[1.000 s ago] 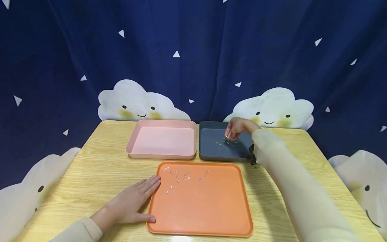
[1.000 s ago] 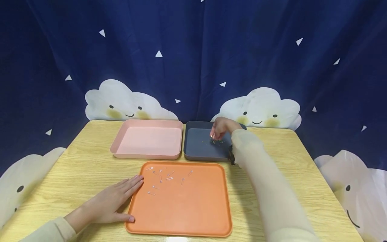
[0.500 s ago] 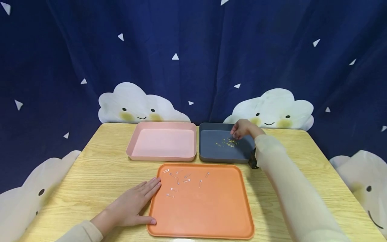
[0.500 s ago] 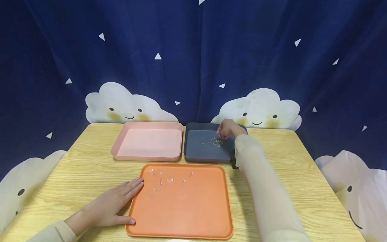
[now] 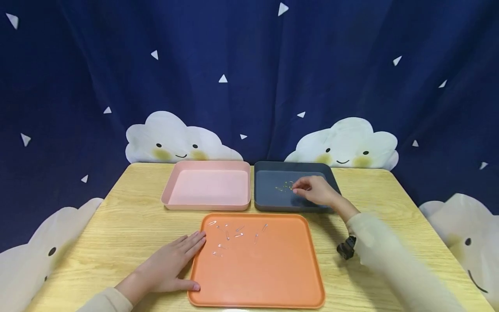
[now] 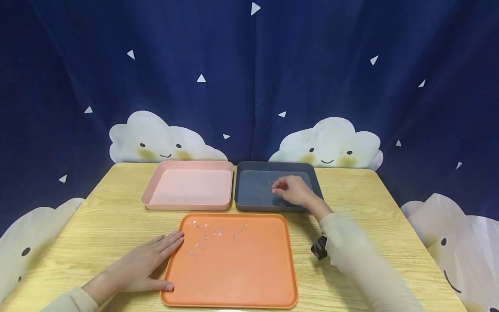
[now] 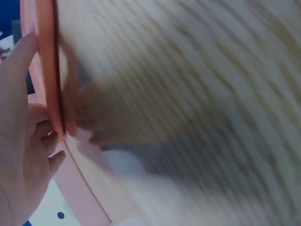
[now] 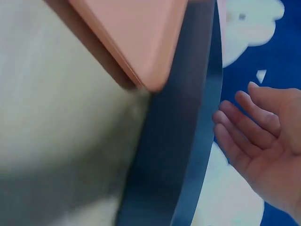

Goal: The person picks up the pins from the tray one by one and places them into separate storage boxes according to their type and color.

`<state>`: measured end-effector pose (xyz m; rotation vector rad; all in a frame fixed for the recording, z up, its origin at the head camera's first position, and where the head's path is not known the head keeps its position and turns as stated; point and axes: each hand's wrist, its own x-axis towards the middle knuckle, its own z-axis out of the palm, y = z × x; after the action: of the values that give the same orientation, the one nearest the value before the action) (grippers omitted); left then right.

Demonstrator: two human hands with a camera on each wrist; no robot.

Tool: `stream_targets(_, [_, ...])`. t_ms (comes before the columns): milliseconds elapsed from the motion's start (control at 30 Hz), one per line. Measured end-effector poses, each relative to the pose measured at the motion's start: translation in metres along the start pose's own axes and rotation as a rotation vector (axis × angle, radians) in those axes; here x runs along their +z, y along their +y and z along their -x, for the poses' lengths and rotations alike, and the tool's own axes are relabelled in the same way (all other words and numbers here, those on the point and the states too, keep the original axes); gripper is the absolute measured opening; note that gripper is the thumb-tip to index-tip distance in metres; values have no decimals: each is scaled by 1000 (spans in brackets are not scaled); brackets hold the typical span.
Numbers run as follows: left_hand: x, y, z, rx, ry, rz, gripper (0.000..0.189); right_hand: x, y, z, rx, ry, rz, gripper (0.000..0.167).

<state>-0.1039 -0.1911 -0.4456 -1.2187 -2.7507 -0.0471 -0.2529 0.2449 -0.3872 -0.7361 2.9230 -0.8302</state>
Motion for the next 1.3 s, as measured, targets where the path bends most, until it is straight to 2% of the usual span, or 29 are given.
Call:
stream_targets(133, [-5,5,-2,-111,-79,142,94,14,-16,33,-88,62,-35,12])
stream_targets(233, [-9,10,-9,-182,-93,250,85,23,-23,58,-124,106,-22,15])
stream_targets(367, [-12,14,-18,-179,-70,290,68,35,-23,92,-141,118,72,35])
stream_targets(500, [-16,15,-22,-169,-43,283,57,45,-20,126,-130,13,128,65])
stream_targets(633, [-16,17,-17,-148,5,259,52,53,-17,152,-142,-60,120,80])
stream_targets(800, [-13,17,-7,-102,44,207,50,53,-15,160,-179,-80,170,85])
stream_targets(967, [-13,16,-10,-39,59,180,51,48,-16,160,-169,-116,251,90])
stream_targets(1200, [-16,21,-11,-2,-46,185,52,47,-17,165,-176,-165,283,95])
stream_targets(1300, [-15,22,-11,12,-72,185,53,46,-15,169,-191,-171,287,98])
